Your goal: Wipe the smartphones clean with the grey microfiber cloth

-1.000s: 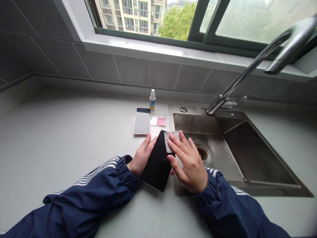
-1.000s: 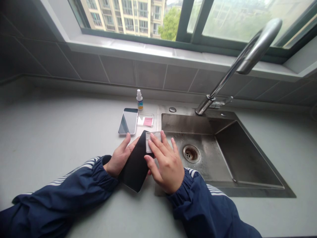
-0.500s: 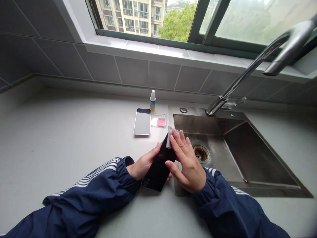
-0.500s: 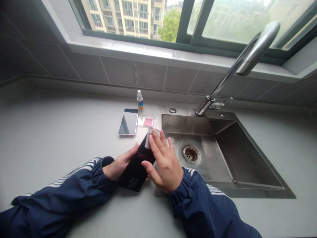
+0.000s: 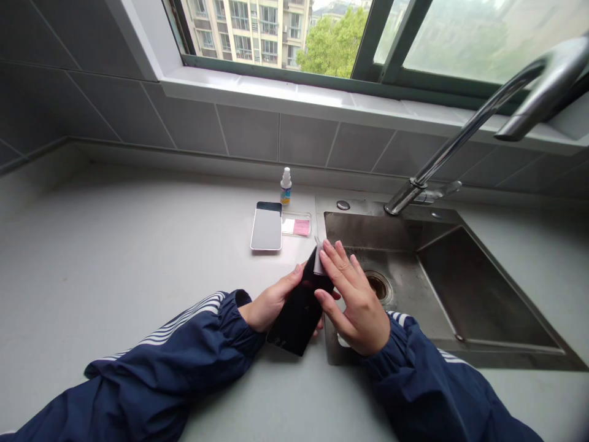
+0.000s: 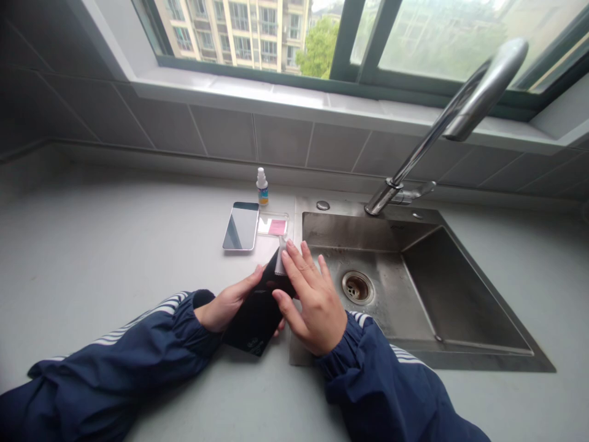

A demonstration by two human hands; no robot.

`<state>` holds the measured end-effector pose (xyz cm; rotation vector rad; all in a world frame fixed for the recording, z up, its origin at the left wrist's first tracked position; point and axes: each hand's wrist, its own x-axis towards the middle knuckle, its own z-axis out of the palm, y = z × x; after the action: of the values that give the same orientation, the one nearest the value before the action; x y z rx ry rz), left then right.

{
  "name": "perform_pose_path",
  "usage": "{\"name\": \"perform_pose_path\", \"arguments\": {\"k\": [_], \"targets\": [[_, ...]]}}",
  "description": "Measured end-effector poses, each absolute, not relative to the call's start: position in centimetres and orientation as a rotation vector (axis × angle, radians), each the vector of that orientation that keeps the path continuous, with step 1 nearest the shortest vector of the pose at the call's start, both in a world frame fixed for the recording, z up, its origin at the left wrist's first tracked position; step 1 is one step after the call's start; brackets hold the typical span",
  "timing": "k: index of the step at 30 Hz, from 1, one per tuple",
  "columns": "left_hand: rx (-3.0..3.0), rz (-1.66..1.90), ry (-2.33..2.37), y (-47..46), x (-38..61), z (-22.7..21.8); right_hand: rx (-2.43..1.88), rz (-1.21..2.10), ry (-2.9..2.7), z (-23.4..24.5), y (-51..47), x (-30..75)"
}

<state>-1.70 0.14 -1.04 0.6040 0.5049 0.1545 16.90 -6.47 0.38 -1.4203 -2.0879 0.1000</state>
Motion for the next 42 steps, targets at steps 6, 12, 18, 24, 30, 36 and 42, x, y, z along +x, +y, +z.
{"name": "perform_pose_path", "arguments": {"k": [6,12,18,24,30,36,42], "targets": [[0.733,0.278,0.496,-0.3,-1.4,-0.5,-1.328,0.044,-2.172,0.6,-6.5,16.9],[0.851,0.293,0.477,-0.3,-1.6,-0.7,-1.369,0.032,-2.108,0.6,-6.3,17.2],[1.003,0.319,0.368,-0.4,-2.1,0.0,-1.380,0.017,-2.084,1.0,-6.4,17.4],[1.045,0.315,0.370,-0.3,-2.2,-0.7,-1.218,-0.031,-2.267,1.5,-6.6,17.2],[1.046,0.307,0.369,-0.3,-1.9,-0.5,-1.229,-0.077,-2.255,1.8,-6.6,17.2],[0.914,0.272,0.313,-0.4,-1.9,-0.1,-1.267,0.013,-2.041,1.2,-6.3,17.7],[0.742,0.291,0.267,-0.4,-1.7,-0.4,-1.148,0.169,-1.915,1.1,-6.4,17.9]]}}
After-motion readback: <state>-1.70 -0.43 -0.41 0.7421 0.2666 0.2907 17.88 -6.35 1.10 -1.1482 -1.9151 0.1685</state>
